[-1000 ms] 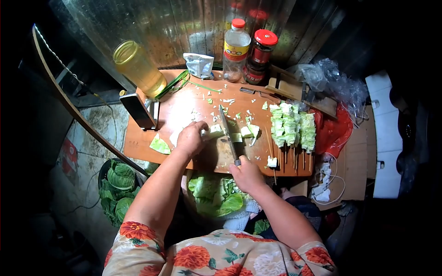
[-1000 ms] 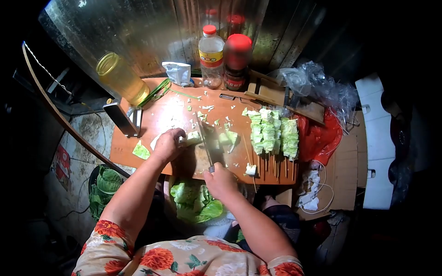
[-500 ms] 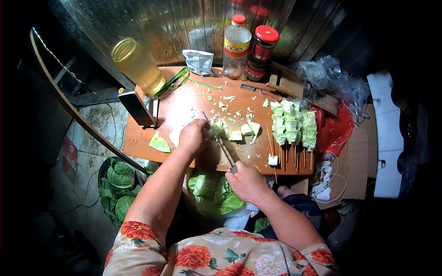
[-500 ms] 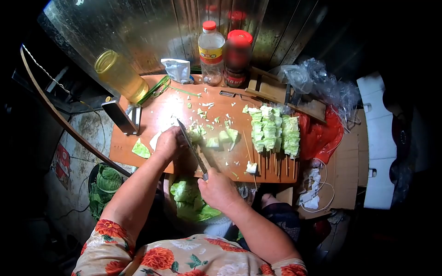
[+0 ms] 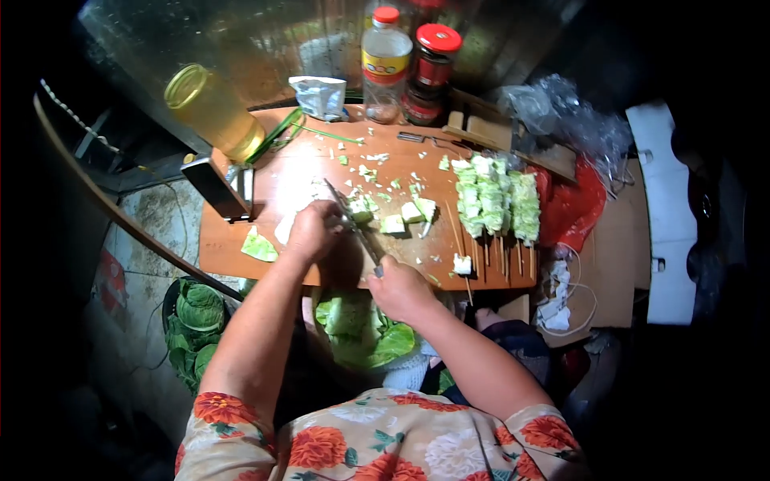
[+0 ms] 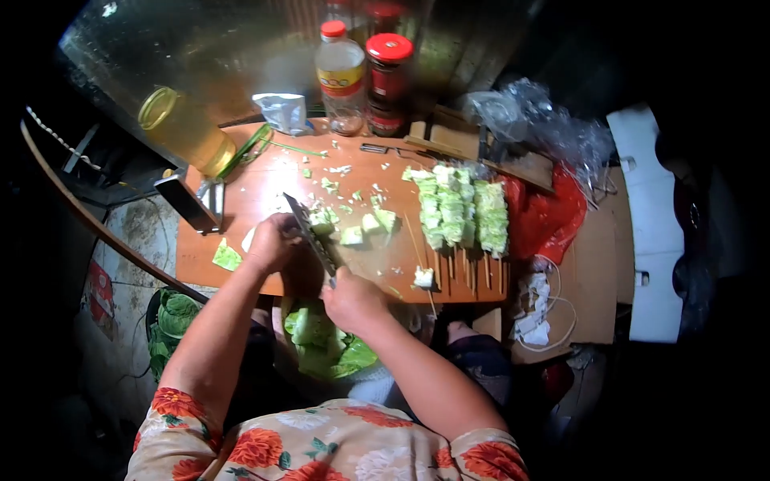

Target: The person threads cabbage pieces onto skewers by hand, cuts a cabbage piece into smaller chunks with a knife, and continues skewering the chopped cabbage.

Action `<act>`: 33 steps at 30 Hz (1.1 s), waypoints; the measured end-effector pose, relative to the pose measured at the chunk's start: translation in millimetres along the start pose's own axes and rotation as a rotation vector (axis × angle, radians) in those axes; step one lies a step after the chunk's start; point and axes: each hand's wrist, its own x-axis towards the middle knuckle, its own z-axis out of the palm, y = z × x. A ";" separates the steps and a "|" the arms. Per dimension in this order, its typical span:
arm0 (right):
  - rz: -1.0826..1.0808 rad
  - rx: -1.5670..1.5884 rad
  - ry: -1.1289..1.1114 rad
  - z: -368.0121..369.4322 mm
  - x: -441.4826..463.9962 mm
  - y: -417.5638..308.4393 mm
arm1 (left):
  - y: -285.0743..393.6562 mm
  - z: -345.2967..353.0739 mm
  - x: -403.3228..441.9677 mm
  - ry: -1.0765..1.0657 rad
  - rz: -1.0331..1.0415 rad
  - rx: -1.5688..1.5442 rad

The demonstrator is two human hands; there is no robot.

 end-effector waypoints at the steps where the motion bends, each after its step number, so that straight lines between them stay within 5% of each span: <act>1: 0.013 0.023 -0.008 0.0 1.6 1.2 | 17.1 -11.2 -3.4 -0.018 -0.026 -0.017; 4: 0.031 0.055 -0.018 1.0 3.6 9.6 | 5.2 -18.3 3.3 -0.173 -0.002 0.075; 11: -0.040 0.132 0.043 -6.6 -16.9 -2.9 | -29.2 8.2 15.3 -0.043 -0.248 -0.357; 14: -0.112 0.142 0.060 -12.7 -27.0 -9.5 | 25.4 -5.4 -1.2 0.082 -0.206 -0.306; 17: -0.163 0.121 0.072 -12.9 -34.2 -11.6 | 36.7 -17.6 0.7 0.004 -0.256 0.189; 33: -0.098 0.095 -0.022 -20.9 -37.2 -9.7 | -10.8 -5.9 10.2 -0.043 -0.318 -0.105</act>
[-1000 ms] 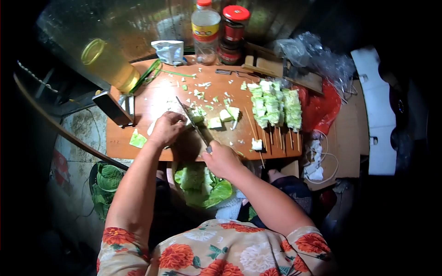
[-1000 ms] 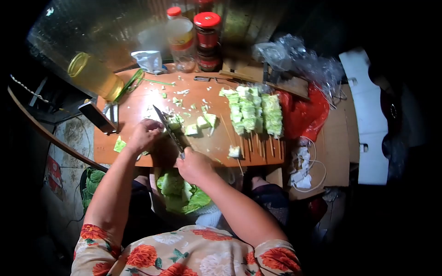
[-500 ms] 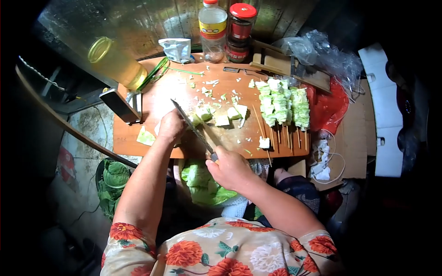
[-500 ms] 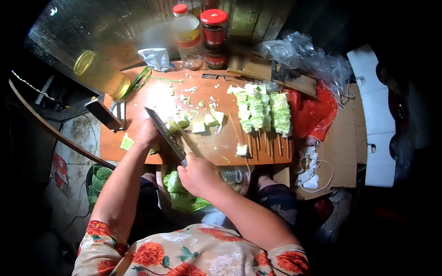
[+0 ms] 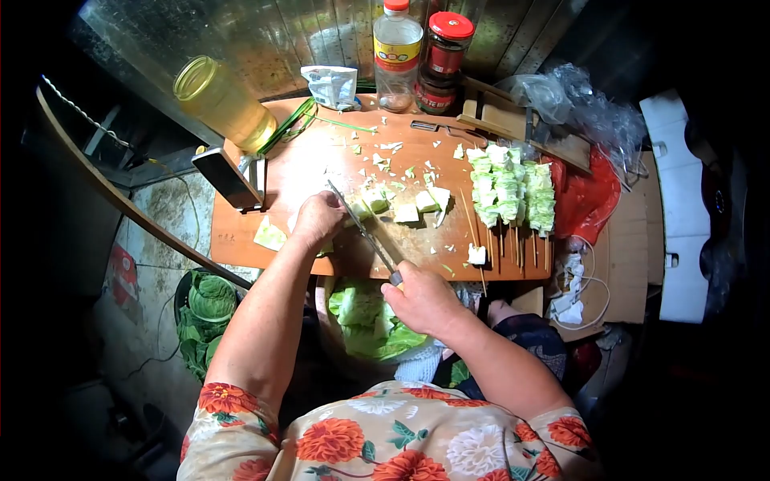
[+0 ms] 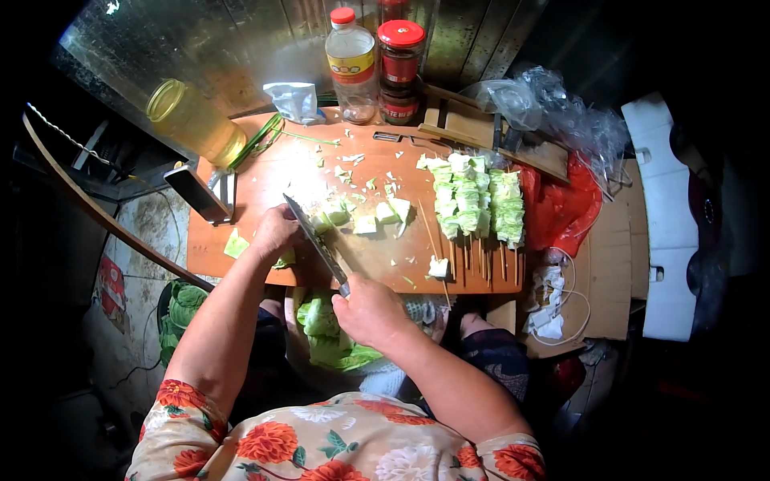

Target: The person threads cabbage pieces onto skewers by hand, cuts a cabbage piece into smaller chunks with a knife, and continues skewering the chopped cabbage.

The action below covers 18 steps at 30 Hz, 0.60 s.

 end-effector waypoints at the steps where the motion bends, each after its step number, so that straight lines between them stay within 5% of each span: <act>1: 0.000 -0.004 -0.001 0.2 0.0 0.3 | 4.4 -1.1 -2.3 -0.033 -0.081 -0.118; 18: 0.037 -0.087 -0.119 -13.5 22.0 -2.3 | 28.6 0.6 -5.8 -0.029 -0.306 -0.209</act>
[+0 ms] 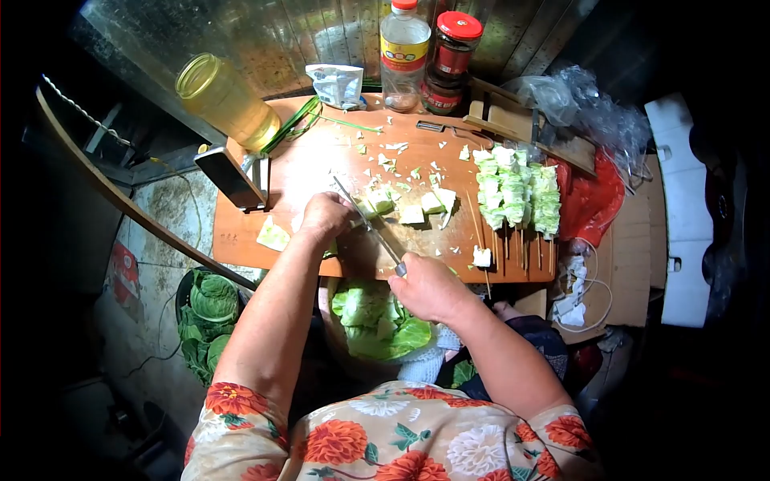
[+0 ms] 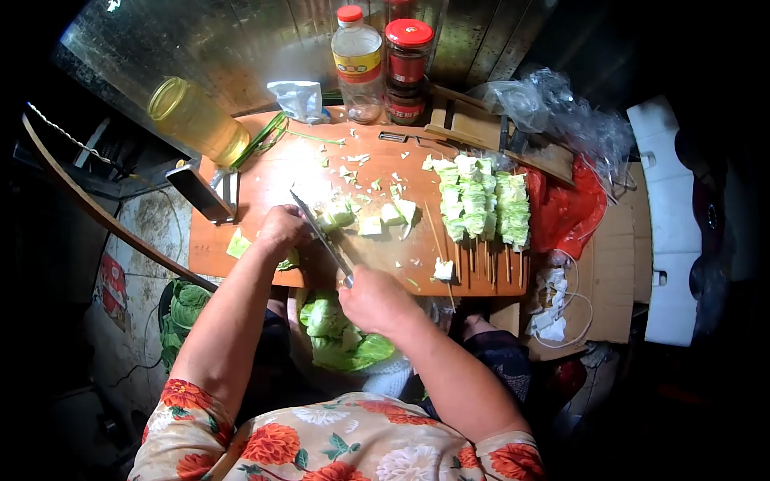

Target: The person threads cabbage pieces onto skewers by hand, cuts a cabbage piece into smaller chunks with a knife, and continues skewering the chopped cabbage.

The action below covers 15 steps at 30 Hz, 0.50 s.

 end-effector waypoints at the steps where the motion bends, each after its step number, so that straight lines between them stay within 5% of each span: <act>1: -0.007 -0.011 -0.013 -0.4 3.6 0.2 | -0.7 0.2 -0.3 -0.001 0.018 0.011; 9: 0.032 0.035 -0.010 23.8 26.3 10.4 | -3.1 0.2 -2.4 0.114 0.120 0.196; 15: 0.000 0.012 0.076 29.2 23.6 15.2 | 5.6 -3.9 -12.7 -0.114 0.142 0.316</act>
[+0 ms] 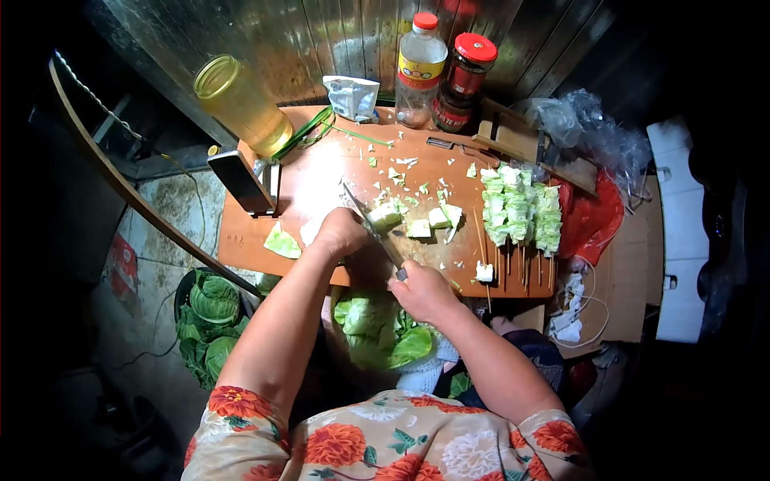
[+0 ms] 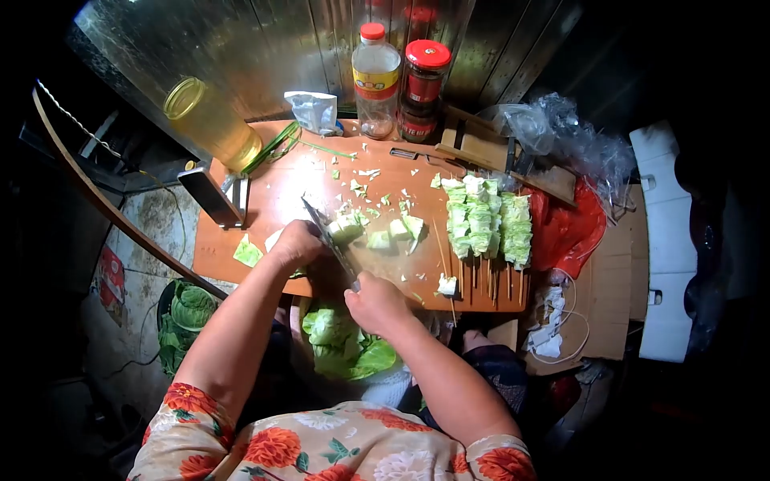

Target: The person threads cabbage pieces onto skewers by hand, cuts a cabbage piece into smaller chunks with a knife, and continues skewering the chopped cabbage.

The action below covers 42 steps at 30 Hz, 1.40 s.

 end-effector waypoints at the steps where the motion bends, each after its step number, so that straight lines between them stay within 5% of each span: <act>1: -0.020 0.016 0.018 0.0 -2.0 1.4 | 1.5 1.0 -1.4 0.004 -0.006 0.047; 8: -0.030 0.041 -0.006 -23.5 -28.4 -0.2 | 27.2 -40.2 -35.7 0.120 -0.012 0.224; 12: -0.061 -0.109 -0.060 -26.5 -44.7 18.8 | 17.6 -64.9 -51.5 0.332 0.032 -0.265; 16: -0.072 -0.370 0.016 -14.1 -56.3 33.0 | 35.0 -64.4 -80.5 0.202 0.232 -1.051; 21: -0.075 -0.559 0.133 24.9 -43.9 72.4 | 67.0 -24.7 -122.8 -0.046 0.387 -1.281; 24: -0.279 -0.485 0.235 31.4 -44.7 87.9 | 96.0 -21.0 -159.5 -0.122 0.369 -1.266; 25: -0.125 -0.521 0.063 18.5 -47.4 68.8 | 96.9 -19.4 -161.2 -0.147 0.375 -1.270; 29: 0.034 -0.488 -0.032 -6.5 -48.1 36.8 | 82.6 -5.0 -148.0 -0.147 0.320 -1.286; 32: 0.215 -0.483 0.149 -29.9 -61.1 35.9 | 65.8 11.8 -123.2 -0.102 0.119 -1.446; 37: 0.429 -0.527 0.241 -49.5 -67.3 75.1 | 83.9 6.4 -113.4 -0.095 0.191 -1.384; 42: 0.396 -0.567 0.279 -33.6 -56.3 98.5 | 88.5 10.4 -114.6 -0.114 0.177 -1.367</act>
